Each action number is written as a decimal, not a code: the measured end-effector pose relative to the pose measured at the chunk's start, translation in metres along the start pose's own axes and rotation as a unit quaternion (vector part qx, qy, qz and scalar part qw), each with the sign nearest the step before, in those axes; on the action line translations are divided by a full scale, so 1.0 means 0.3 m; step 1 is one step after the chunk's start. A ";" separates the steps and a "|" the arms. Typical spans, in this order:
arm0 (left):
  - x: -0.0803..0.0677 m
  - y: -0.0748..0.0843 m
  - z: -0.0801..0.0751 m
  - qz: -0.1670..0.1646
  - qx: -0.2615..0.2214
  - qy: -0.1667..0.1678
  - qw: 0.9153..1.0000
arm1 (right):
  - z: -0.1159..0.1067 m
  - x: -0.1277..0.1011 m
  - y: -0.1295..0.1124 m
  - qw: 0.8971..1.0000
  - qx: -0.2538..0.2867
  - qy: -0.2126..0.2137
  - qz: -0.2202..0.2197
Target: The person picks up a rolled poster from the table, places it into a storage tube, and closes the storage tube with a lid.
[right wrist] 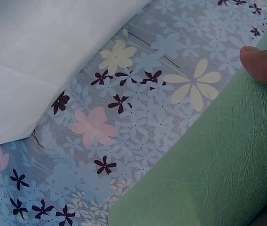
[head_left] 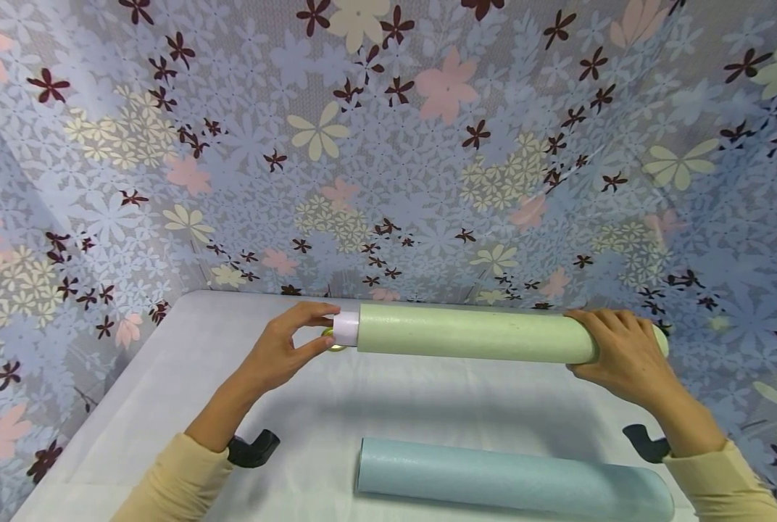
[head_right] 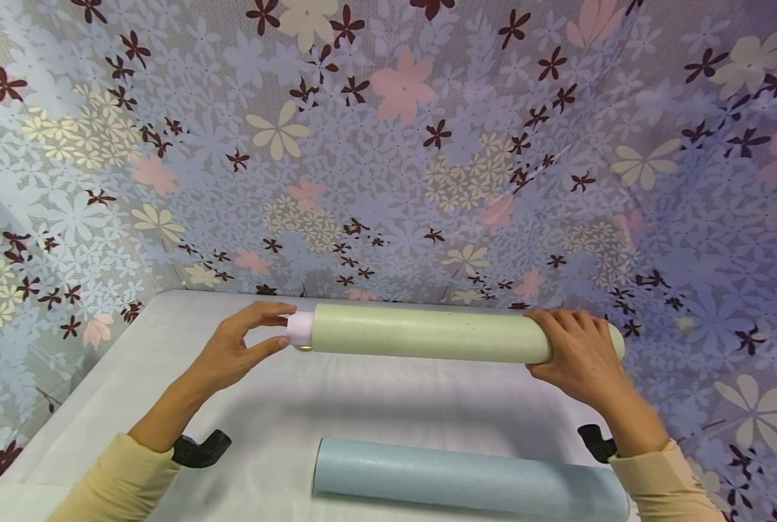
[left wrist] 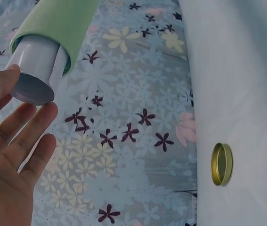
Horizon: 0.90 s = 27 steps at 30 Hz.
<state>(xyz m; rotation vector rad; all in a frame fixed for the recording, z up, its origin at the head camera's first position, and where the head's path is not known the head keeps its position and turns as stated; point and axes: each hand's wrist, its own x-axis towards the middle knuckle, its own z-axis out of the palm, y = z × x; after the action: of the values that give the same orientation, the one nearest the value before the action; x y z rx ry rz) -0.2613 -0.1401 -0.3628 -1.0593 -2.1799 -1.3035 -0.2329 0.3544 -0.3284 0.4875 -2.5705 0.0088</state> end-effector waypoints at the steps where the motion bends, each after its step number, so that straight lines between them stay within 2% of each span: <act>1: 0.002 0.003 0.004 0.002 0.000 -0.001 1.000 | 0.000 0.000 0.000 1.000 0.000 0.000 0.000; 12: 0.021 0.021 0.043 0.000 0.006 0.007 1.000 | -0.004 -0.002 -0.004 1.000 0.001 -0.003 0.005; 20: 0.029 0.026 0.069 0.010 -0.011 0.008 1.000 | -0.009 -0.003 -0.006 1.000 0.002 -0.003 0.005; 27: 0.037 0.035 0.083 -0.001 -0.019 0.004 1.000 | -0.012 -0.006 -0.004 1.000 0.006 -0.001 0.007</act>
<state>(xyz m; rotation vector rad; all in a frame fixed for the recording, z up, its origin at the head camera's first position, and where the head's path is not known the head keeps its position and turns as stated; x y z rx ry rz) -0.2590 -0.1111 -0.3617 -1.0654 -2.1578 -1.3536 -0.2293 0.3543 -0.3262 0.4751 -2.5770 0.0279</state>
